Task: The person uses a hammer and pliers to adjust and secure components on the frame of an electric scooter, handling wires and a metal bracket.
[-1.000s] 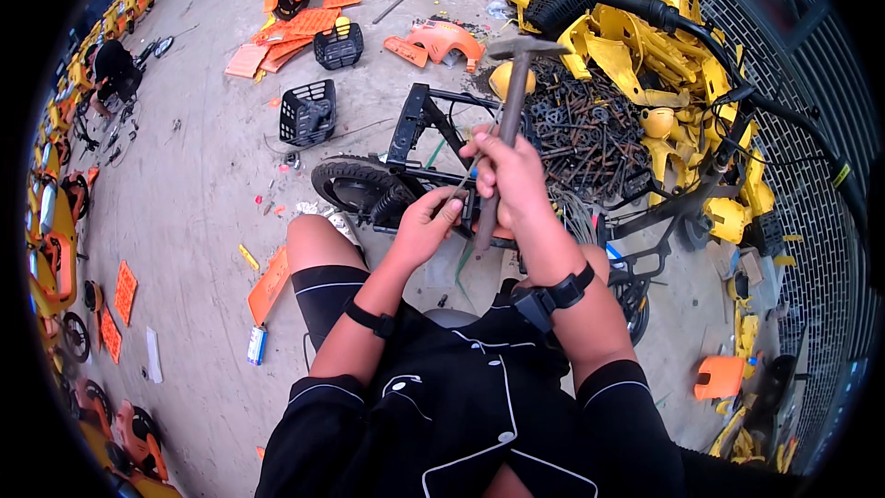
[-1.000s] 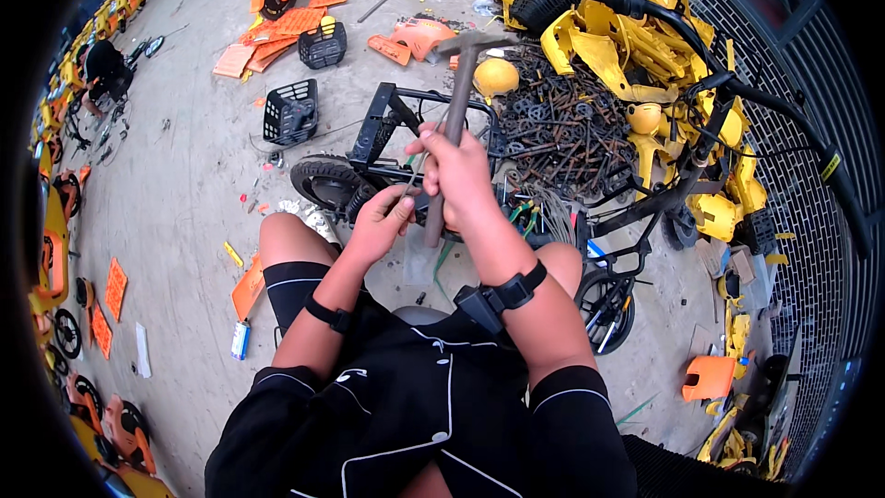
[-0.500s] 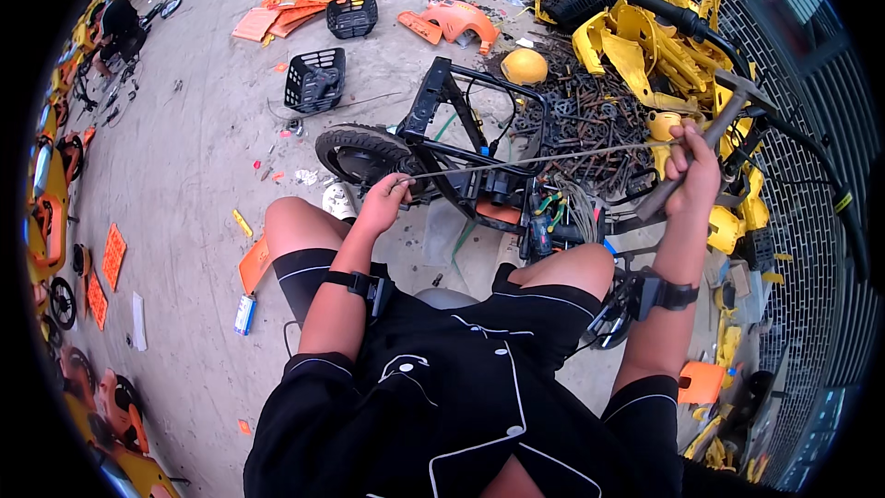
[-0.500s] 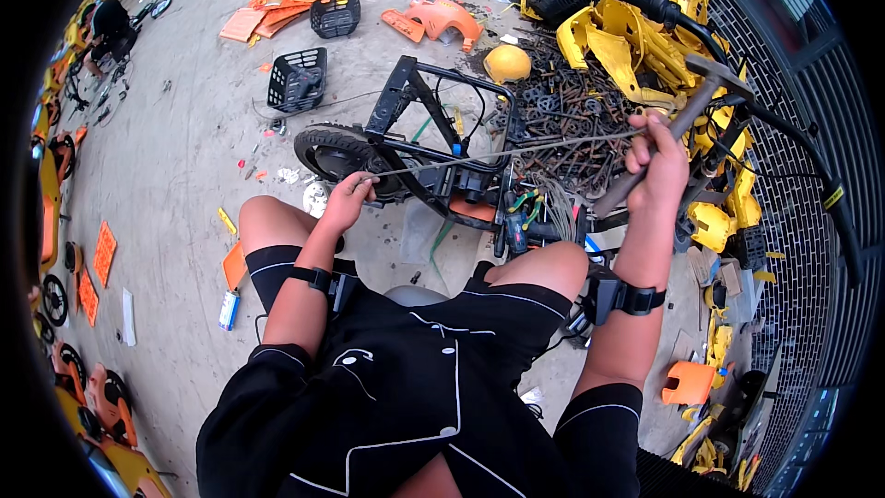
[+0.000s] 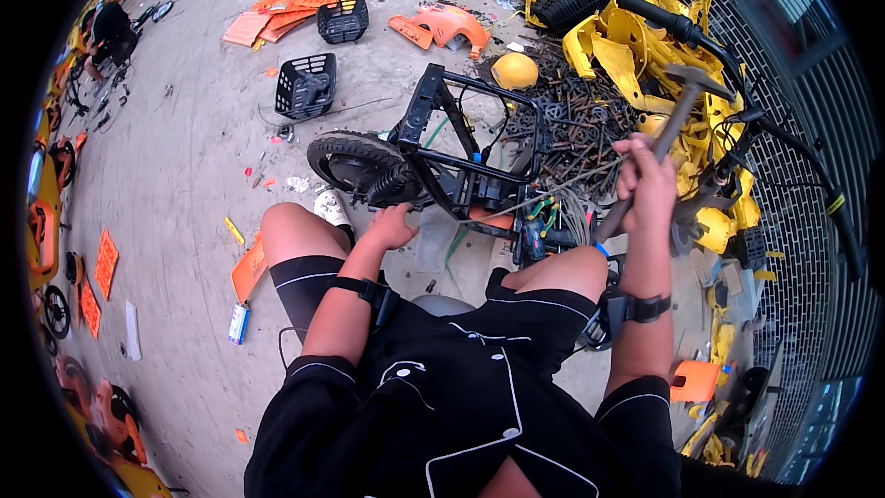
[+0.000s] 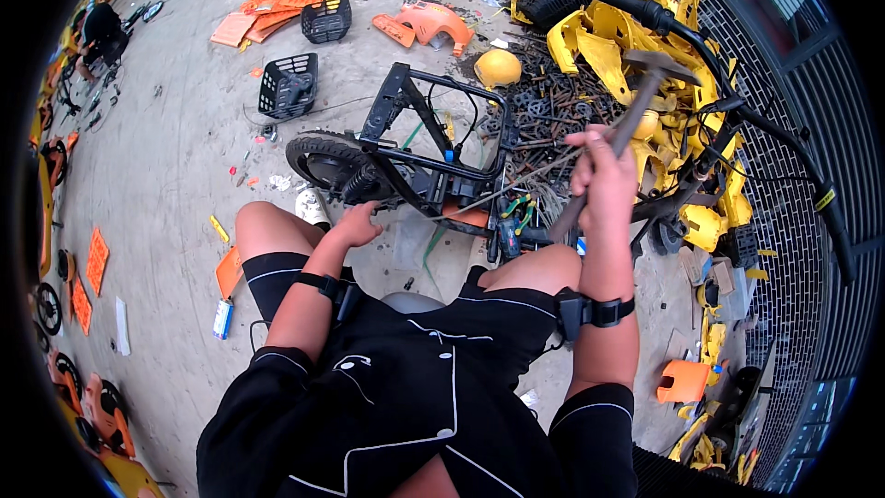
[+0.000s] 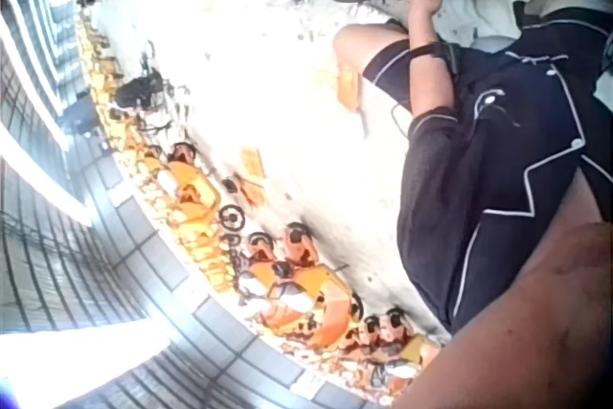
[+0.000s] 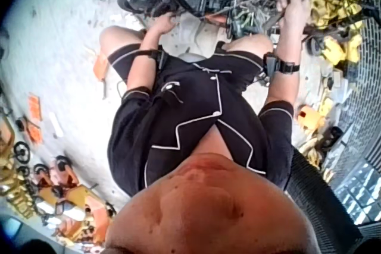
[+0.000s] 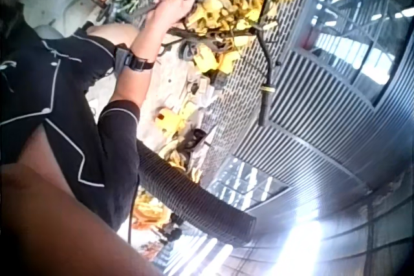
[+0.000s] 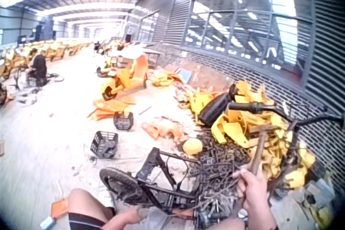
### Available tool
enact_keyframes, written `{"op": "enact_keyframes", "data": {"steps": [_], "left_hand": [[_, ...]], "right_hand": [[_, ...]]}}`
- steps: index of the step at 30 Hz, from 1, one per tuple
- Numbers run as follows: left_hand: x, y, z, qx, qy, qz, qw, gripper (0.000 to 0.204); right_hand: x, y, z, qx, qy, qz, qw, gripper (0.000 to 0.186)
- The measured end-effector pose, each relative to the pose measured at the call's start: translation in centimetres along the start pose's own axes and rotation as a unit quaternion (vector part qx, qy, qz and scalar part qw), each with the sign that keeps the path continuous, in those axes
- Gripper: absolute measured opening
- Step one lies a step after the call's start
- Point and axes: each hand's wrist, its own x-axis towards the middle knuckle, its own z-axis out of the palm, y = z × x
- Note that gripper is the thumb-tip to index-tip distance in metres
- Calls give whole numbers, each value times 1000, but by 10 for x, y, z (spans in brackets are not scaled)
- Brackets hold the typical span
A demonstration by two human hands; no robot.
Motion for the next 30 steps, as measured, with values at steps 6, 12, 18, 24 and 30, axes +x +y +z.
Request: {"op": "enact_keyframes", "data": {"steps": [6, 12, 18, 24, 30], "left_hand": [[-1, 54, -40, -256, -126, -27, 958, 36], [-16, 101, -81, -608, -141, 7, 781, 42], [7, 125, -117, -705, -138, -19, 696, 46], [27, 130, -141, -611, -94, -64, 783, 25], [52, 108, -178, -248, 202, 75, 944, 31]], "right_hand": [[-48, 101, 56, -28, -134, 109, 985, 14], [-100, 181, 93, -92, -248, 107, 958, 13], [-107, 195, 101, -161, -277, 24, 947, 19], [-91, 162, 98, -230, -289, -5, 929, 25], [-64, 145, 55, -204, -209, 12, 956, 32]]}}
